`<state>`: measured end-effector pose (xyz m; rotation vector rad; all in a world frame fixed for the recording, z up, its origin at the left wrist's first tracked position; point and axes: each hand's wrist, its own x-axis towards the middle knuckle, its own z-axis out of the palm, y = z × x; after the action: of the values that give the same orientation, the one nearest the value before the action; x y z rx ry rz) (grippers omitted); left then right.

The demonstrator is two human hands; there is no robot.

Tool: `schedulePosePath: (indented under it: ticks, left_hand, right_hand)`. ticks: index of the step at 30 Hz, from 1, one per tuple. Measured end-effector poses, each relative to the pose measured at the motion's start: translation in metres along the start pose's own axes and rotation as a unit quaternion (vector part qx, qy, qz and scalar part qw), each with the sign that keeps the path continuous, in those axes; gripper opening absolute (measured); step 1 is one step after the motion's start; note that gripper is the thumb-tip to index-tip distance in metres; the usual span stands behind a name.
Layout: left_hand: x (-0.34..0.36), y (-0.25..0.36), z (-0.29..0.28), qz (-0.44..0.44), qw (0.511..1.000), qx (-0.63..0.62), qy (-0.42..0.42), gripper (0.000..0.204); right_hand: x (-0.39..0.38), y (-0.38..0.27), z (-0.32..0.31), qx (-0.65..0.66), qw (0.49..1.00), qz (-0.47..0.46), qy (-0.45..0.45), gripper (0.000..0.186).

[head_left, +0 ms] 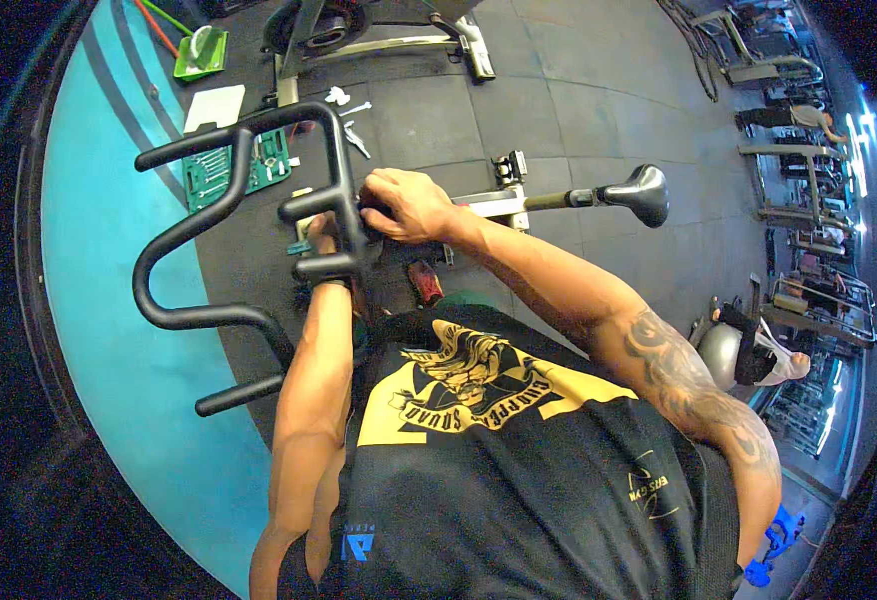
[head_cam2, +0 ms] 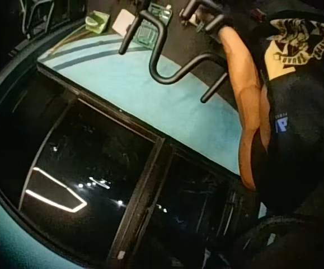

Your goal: Replacing or repairing the handlebar assembly on a stationary exercise bike.

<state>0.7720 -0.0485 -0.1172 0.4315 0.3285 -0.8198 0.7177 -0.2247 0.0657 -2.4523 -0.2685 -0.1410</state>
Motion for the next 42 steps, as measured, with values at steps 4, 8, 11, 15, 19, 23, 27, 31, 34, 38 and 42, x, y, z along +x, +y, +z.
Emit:
schedulePosePath:
  ticks: [4, 8, 11, 15, 19, 23, 27, 31, 34, 38, 42]
  left_hand:
    - [0.004, 0.0, 0.008, 0.076, 0.979, 0.188, -0.033, 0.048]
    - [-0.003, 0.004, 0.003, 0.076, 0.977, 0.199, 0.008, 0.038]
    - [0.015, -0.003, -0.035, 0.12, 0.92, 0.366, 0.067, 0.043]
    - [0.024, -0.009, -0.05, 0.222, 0.752, 0.614, 0.095, 0.017]
    - [0.033, -0.006, -0.051, 0.213, 0.828, 0.51, 0.098, 0.019]
    - [-0.004, 0.014, 0.013, 0.236, 0.757, 0.605, 0.079, 0.018]
    - [-0.017, 0.013, 0.015, 0.267, 0.694, 0.668, 0.012, 0.042]
    - [-0.093, 0.034, -0.017, 0.075, 0.633, 0.755, 0.152, 0.029]
    - [-0.159, 0.019, 0.024, 0.099, 0.613, 0.748, 0.232, 0.034]
    - [-0.202, -0.022, 0.095, 0.135, 0.544, 0.781, 0.274, 0.033]
    - [-0.207, -0.052, 0.092, 0.281, 0.459, 0.773, 0.336, 0.028]
  right_hand:
    - [-0.001, 0.003, -0.001, 0.004, 1.0, -0.015, 0.01, 0.027]
    - [0.0, -0.002, -0.001, 0.011, 1.0, -0.026, 0.014, 0.025]
    - [0.0, -0.003, -0.002, 0.023, 0.999, -0.025, 0.011, 0.024]
    - [-0.001, 0.002, 0.001, 0.029, 0.999, -0.015, 0.002, 0.022]
    - [0.0, 0.004, 0.0, 0.025, 1.0, -0.004, -0.007, 0.022]
    - [0.004, -0.001, -0.001, 0.043, 0.999, -0.007, 0.001, 0.022]
    - [-0.003, 0.018, -0.003, 0.045, 0.999, 0.009, 0.009, 0.02]
    - [0.002, 0.002, 0.001, 0.052, 0.998, -0.028, 0.006, 0.025]
    - [0.001, -0.003, 0.006, 0.066, 0.997, -0.043, 0.009, 0.025]
    - [-0.003, 0.005, 0.0, 0.054, 0.998, -0.044, 0.009, 0.026]
    - [-0.001, 0.005, 0.003, 0.059, 0.996, -0.059, 0.011, 0.026]
